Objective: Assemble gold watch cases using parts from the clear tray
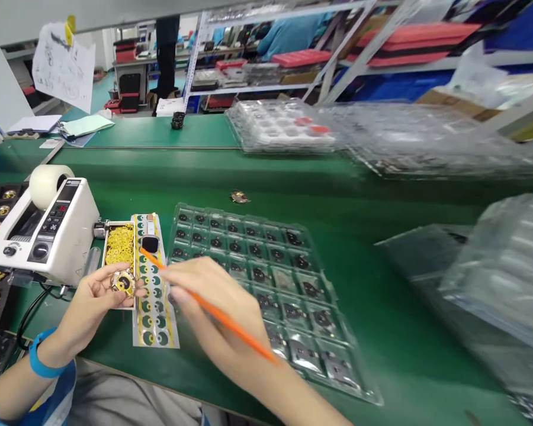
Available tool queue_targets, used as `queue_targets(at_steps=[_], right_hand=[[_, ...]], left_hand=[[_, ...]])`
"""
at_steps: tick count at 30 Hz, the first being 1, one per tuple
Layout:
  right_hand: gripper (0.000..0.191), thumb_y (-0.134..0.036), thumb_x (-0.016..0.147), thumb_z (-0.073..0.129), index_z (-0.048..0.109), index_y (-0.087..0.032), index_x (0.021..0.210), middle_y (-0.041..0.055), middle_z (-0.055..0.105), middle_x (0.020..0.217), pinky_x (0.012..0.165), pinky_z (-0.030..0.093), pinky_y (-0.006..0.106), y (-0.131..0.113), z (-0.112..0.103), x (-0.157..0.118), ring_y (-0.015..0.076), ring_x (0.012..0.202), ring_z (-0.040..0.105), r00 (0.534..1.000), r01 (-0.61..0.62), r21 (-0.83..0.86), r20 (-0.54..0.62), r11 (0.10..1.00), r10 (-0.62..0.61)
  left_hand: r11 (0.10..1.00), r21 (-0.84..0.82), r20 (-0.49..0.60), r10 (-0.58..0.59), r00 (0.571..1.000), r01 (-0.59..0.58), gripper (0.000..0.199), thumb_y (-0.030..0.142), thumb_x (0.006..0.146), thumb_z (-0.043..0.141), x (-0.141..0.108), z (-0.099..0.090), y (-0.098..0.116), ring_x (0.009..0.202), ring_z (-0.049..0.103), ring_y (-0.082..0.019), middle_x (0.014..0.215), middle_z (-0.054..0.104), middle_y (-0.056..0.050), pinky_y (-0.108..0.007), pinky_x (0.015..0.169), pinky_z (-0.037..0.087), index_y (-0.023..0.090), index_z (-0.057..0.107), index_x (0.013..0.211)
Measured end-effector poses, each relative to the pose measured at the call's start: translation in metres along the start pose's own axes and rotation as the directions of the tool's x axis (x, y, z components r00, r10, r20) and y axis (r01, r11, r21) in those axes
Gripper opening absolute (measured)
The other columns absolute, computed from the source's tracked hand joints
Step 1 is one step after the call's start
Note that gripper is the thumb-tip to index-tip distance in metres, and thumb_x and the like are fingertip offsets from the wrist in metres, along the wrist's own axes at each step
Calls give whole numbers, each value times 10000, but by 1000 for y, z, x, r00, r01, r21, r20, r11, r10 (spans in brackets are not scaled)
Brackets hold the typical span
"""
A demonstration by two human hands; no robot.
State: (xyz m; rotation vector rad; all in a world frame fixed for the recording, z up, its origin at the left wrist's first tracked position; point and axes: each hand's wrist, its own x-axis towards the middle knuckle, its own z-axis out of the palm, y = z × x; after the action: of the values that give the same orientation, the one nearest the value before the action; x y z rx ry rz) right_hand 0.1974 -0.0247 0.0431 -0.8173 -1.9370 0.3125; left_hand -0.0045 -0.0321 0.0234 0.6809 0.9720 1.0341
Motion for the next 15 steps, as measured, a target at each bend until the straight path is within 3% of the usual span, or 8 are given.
queue_targets(at_steps=[3, 7, 11, 15], right_hand=[[251, -276, 1018, 425, 666, -244, 957, 30, 683, 907, 718, 537, 291, 1, -7, 24, 170, 845, 646, 979, -197, 102, -30, 975, 201], [498, -476, 1014, 381, 533, -203, 627, 42, 616, 776, 636, 489, 292, 3, -12, 49, 177, 745, 597, 936, -298, 182, -137, 937, 324], [496, -471, 1026, 344, 466, -206, 625, 15, 551, 630, 550, 435, 275, 8, -16, 55, 153, 604, 550, 934, -279, 164, -181, 946, 307], [432, -344, 1044, 319, 468, -207, 662, -20, 478, 553, 463, 392, 234, 11, -20, 54, 116, 485, 489, 955, -205, 11, -216, 979, 203]], left_hand=[[998, 61, 3, 20, 1000, -20, 439, 151, 666, 787, 3, 8, 15, 820, 762, -226, 886, 781, -75, -319, 779, 619, 142, 681, 1092], [984, 140, 39, 106, 994, -110, 330, 138, 675, 769, 11, 26, 35, 824, 768, -238, 896, 780, -67, -258, 678, 626, 146, 702, 998], [933, 241, 65, 260, 964, -268, 191, 174, 722, 755, 21, 47, 49, 753, 769, -220, 774, 770, -39, -235, 620, 621, 155, 726, 910], [808, 382, 43, 471, 881, -450, 91, 159, 741, 720, 27, 64, 59, 687, 757, -202, 748, 756, -31, -231, 585, 598, 167, 743, 828]])
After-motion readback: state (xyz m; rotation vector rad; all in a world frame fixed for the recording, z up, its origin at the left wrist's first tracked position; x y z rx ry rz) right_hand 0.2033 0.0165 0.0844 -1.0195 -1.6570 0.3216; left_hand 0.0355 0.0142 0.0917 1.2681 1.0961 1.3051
